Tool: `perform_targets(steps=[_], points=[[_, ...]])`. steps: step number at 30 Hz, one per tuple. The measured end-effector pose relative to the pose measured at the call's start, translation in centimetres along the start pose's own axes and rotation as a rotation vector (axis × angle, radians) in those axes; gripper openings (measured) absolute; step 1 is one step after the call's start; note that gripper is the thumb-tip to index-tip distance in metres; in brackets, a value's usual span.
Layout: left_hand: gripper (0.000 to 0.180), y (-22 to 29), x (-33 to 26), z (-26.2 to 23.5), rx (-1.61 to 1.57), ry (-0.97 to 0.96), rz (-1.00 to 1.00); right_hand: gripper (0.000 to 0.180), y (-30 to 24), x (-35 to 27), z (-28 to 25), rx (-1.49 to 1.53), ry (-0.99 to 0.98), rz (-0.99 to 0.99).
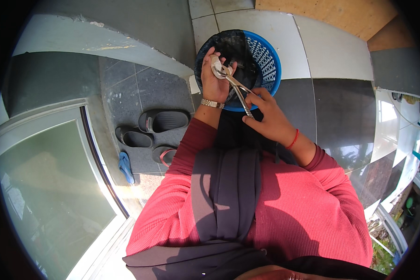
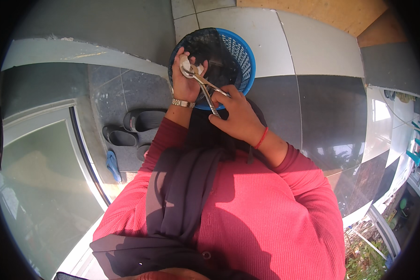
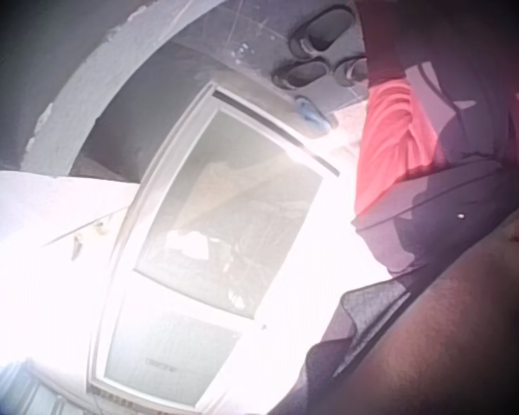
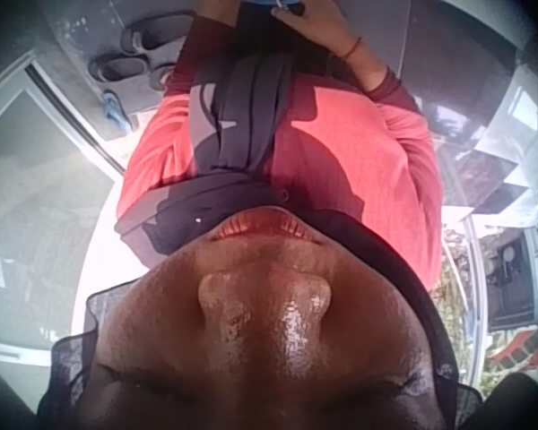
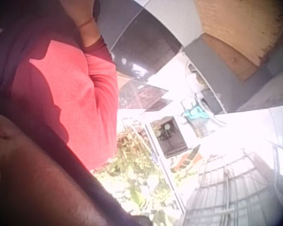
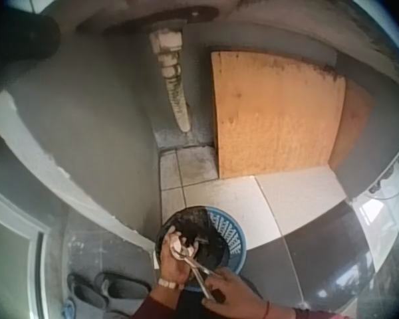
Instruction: The person uses a pair of metal tweezers to clean a small, white, circular object held in their left hand. They repeatedly scrape and pick at the object's surface over a blue basket, removing small debris.
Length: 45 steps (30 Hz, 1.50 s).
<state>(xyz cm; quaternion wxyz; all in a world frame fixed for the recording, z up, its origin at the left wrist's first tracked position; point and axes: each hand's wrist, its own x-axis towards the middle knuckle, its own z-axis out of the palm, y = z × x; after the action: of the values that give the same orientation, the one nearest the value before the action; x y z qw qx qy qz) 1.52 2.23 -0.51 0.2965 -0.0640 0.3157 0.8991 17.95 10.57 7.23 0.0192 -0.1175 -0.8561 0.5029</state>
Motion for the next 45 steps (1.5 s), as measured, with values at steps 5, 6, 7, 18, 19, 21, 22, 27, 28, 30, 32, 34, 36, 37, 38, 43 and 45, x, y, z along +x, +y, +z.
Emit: perform_targets(steps=[5,6,7,18,19,21,22,27,28,30,32,34,36,37,38,43,45], points=[[0.021,0.2,0.3,-0.8,-0.063,-0.052,0.037,0.030,-1.0,-0.4,-0.2,-0.174,-0.006,-0.008],[0.021,0.2,0.2,-0.7,-0.088,-0.044,0.040,0.030,-1.0,-0.5,-0.2,-0.184,-0.007,-0.016],[0.020,0.2,0.2,-0.5,-0.113,-0.036,0.044,0.030,-1.0,-0.6,-0.3,-0.194,-0.007,-0.024],[0.016,0.8,-0.2,0.0,-0.448,-0.177,-0.047,0.030,-2.9,-1.2,-0.1,-0.498,0.090,-0.126],[0.016,0.8,-0.2,0.0,-0.463,-0.190,-0.053,0.029,-3.1,-1.2,-0.1,-0.511,0.093,-0.136],[0.018,0.7,-0.2,0.2,-0.452,-0.190,-0.054,0.030,-3.0,-1.2,0.1,-0.515,0.095,-0.127],[0.020,0.7,-0.2,0.3,-0.426,-0.175,-0.047,0.030,-3.0,-1.2,0.2,-0.516,0.096,-0.123],[0.026,0.4,0.2,-0.4,-0.180,-0.159,0.005,0.032,-2.5,-1.2,0.1,-0.496,0.122,-0.101],[0.028,0.5,0.4,-0.6,-0.147,-0.146,0.005,0.032,-2.4,-1.2,0.0,-0.487,0.123,-0.090],[0.030,0.9,0.4,-0.4,-0.058,-0.115,-0.034,0.034,-2.2,-1.2,-1.0,-0.489,0.088,-0.086],[0.032,1.5,0.3,-0.3,0.054,-0.077,-0.106,0.036,-2.0,-1.0,-2.3,-0.511,0.051,-0.104],[0.035,2.2,0.5,-0.7,0.168,-0.091,-0.218,0.038,-1.6,-0.6,-3.8,-0.551,0.014,-0.146],[0.037,2.7,0.7,-1.1,0.249,-0.112,-0.314,0.038,-1.5,-0.1,-5.0,-0.603,0.000,-0.191],[0.038,2.9,0.8,-1.4,0.274,-0.126,-0.354,0.038,-1.4,0.2,-5.5,-0.628,-0.007,-0.214],[0.039,3.0,0.8,-1.2,0.297,-0.143,-0.396,0.038,-1.4,0.4,-5.9,-0.657,-0.020,-0.227],[0.036,3.0,0.6,-0.6,0.433,-0.160,-0.437,0.037,-1.6,1.2,-7.2,-0.761,-0.077,-0.286],[0.036,2.9,0.7,-0.6,0.467,-0.173,-0.444,0.036,-1.8,1.4,-7.4,-0.774,-0.105,-0.276]])
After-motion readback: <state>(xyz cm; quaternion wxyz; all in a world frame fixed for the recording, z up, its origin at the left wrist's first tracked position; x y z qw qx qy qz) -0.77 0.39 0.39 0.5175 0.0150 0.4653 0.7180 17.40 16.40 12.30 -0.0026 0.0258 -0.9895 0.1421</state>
